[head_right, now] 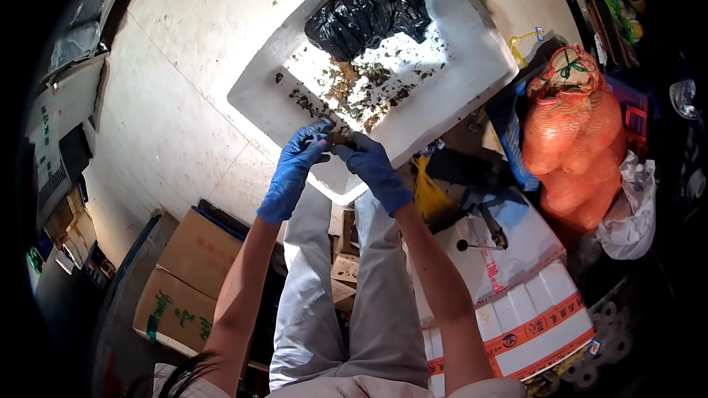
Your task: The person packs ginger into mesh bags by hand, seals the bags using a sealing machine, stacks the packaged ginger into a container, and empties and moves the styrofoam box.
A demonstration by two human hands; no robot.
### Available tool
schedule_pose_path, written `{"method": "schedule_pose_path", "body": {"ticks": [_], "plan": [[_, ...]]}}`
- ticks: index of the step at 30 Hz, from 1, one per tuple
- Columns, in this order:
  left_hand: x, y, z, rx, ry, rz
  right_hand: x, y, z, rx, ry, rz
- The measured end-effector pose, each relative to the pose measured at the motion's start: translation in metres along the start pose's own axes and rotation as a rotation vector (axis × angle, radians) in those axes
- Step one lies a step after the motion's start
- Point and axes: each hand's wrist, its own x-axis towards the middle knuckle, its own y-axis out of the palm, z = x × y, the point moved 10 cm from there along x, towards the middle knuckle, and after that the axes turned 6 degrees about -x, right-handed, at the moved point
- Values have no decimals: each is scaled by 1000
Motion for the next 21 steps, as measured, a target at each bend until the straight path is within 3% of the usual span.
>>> {"method": "schedule_pose_path", "body": {"ticks": [1,6,8,9,11,12,13,15,16,17,19,20,21], "plan": [[0,8,8,10,10,137,1,6,-2,16,-26,49],[2,4,19,75,-58,183,6,15,-25,173,27,166],[7,-19,27,128,-81,-33,19,15,-53,-29,131,243],[11,-28,35,126,-82,-37,28,14,-62,-30,134,246],[14,-89,54,229,-40,-297,41,-34,-31,-907,-209,-378],[16,-108,69,235,-129,-304,36,-38,-18,-1045,-221,-543],[17,-116,84,233,-131,-308,48,-38,-45,-1047,-221,-538],[13,-108,66,836,204,-287,86,12,-162,-1760,-188,132],[14,-91,67,1007,353,-146,86,23,-174,-1791,-205,268],[13,-86,63,1007,349,-134,87,31,-164,-1787,-192,265],[10,-55,53,1124,340,-42,72,31,-63,-1607,-620,-412],[14,-55,59,1233,328,-17,84,33,-97,-1737,-549,-192],[14,-57,66,1223,327,-8,85,20,-112,-1745,-539,-194]]}}
